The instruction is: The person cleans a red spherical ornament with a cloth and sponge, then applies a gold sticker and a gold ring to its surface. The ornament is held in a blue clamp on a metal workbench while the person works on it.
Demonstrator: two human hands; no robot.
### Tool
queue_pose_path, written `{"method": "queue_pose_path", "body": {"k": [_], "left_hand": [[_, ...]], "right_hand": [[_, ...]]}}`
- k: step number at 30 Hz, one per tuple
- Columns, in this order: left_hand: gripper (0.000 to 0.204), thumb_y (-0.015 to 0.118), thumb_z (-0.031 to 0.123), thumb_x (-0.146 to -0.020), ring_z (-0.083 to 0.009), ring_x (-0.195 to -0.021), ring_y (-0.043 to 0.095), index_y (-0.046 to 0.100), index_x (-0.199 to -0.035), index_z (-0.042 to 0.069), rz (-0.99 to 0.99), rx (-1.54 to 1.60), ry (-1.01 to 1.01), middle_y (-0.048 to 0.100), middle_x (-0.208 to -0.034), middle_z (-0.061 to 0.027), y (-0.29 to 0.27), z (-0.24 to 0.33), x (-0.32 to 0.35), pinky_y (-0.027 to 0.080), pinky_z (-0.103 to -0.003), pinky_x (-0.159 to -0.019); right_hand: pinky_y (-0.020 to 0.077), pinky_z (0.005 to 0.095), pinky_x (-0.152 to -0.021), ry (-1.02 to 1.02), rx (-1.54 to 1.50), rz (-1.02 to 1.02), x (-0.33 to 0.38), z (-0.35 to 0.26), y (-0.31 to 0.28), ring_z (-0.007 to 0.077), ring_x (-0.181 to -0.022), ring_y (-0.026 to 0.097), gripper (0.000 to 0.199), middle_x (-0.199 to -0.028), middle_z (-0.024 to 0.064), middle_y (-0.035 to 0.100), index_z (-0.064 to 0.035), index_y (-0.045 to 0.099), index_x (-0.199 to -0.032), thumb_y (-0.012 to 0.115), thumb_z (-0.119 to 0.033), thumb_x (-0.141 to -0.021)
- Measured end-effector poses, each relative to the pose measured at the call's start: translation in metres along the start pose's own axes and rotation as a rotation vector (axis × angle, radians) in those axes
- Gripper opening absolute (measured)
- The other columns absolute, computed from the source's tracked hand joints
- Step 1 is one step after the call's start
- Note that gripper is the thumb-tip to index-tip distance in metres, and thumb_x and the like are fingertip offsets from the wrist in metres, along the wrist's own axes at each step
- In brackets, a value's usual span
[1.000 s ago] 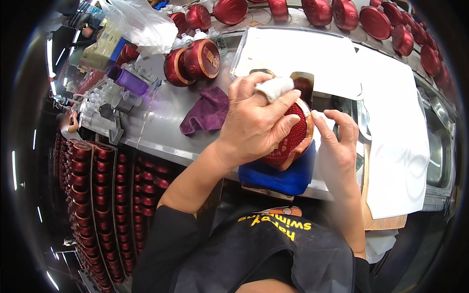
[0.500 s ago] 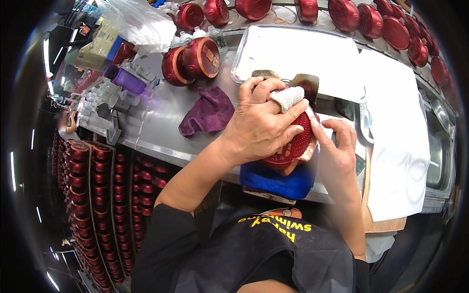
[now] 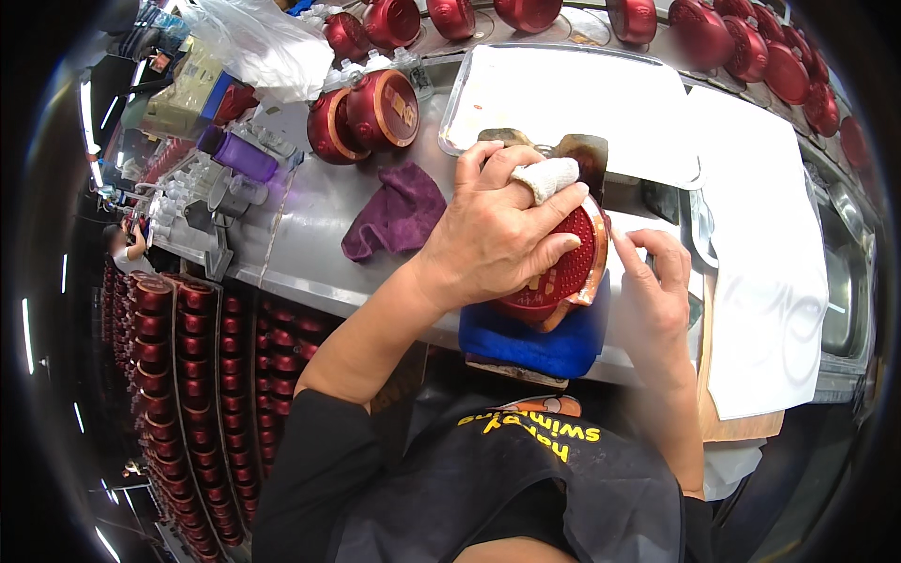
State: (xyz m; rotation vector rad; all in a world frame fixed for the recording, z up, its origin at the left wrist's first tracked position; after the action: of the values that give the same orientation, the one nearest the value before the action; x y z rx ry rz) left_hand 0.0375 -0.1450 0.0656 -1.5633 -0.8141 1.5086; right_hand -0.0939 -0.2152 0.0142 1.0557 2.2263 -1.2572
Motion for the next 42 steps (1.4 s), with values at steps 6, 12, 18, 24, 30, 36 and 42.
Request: {"method": "queue_pose_path", "body": {"k": [6,12,18,24,30,36,42], "left_hand": [[0.058,0.077,0.047,-0.079,-0.0335,-0.130,0.044,0.069,-0.127,0.015,0.048,0.163,-0.006,0.061,-0.133,-0.0090,0.000,0.037,0.012,0.029,-0.056,-0.112],[0.054,0.078,0.042,-0.078,-0.0325,-0.138,0.033,0.071,-0.127,0.020,0.030,-0.008,-0.128,0.055,-0.143,-0.0084,0.006,0.054,0.043,0.022,-0.056,-0.114],[0.052,0.077,0.041,-0.080,-0.0329,-0.136,0.036,0.073,-0.128,0.022,0.027,-0.022,-0.145,0.057,-0.141,-0.0109,0.011,0.057,0.049,0.023,-0.056,-0.115],[0.050,0.077,0.038,-0.080,-0.0326,-0.134,0.038,0.074,-0.128,0.022,0.042,-0.040,-0.118,0.056,-0.140,-0.0116,0.015,0.059,0.050,0.023,-0.056,-0.114],[0.053,0.082,0.034,-0.075,-0.0347,-0.138,0.035,0.064,-0.122,0.019,0.202,0.029,-0.219,0.052,-0.144,-0.0115,0.006,0.053,0.065,0.024,-0.059,-0.113],[0.053,0.084,0.029,-0.074,-0.0405,-0.136,0.036,0.053,-0.115,0.016,0.193,-0.029,-0.302,0.051,-0.141,-0.0194,0.014,0.054,0.072,0.023,-0.062,-0.112],[0.033,0.080,0.024,-0.077,-0.0393,-0.134,0.040,0.060,-0.101,0.013,0.148,-0.028,-0.323,0.055,-0.136,-0.0202,0.005,0.054,0.080,0.025,-0.059,-0.112]], "right_hand": [[0.0461,0.0453,-0.100,-0.010,-0.007,0.002,0.002,-0.001,-0.001,0.0363,-0.116,0.056,0.060,-0.120,0.0149,0.059,-0.0038,0.067,-0.130,0.060,0.015,-0.073],[0.0461,0.0458,-0.100,-0.050,0.023,-0.016,0.002,-0.006,-0.003,0.0363,-0.115,0.056,0.062,-0.119,0.0148,0.059,-0.0056,0.068,-0.131,0.060,0.015,-0.072],[0.0460,0.0457,-0.101,-0.040,0.048,-0.009,0.005,-0.005,-0.002,0.0357,-0.116,0.055,0.064,-0.119,0.0141,0.059,-0.0073,0.069,-0.131,0.060,0.015,-0.072],[0.0457,0.0461,-0.101,-0.031,0.051,-0.036,0.009,-0.007,-0.002,0.0353,-0.117,0.055,0.064,-0.119,0.0137,0.058,-0.0104,0.069,-0.132,0.062,0.013,-0.073],[0.0453,0.0461,-0.100,-0.048,0.095,-0.041,0.011,-0.014,-0.003,0.0351,-0.117,0.055,0.061,-0.120,0.0129,0.058,-0.0129,0.070,-0.131,0.064,0.009,-0.075],[0.0456,0.0448,-0.099,-0.046,0.123,-0.076,0.014,-0.017,0.001,0.0342,-0.117,0.055,0.060,-0.120,0.0122,0.058,-0.0138,0.071,-0.131,0.066,0.008,-0.075],[0.0455,0.0453,-0.099,-0.051,0.124,-0.077,0.015,-0.016,0.003,0.0345,-0.116,0.055,0.061,-0.120,0.0126,0.058,-0.0137,0.071,-0.131,0.065,0.009,-0.075]]}}
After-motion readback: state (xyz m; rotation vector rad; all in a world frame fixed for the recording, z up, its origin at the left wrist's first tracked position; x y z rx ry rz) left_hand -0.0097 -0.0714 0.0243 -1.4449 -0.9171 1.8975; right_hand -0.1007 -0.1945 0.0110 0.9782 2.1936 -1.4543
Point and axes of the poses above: each hand's wrist, its own x-axis away from the middle knuckle, its own y-axis out of the palm, z = x × y, the point moved 10 cm from there along -x, towards the middle knuckle
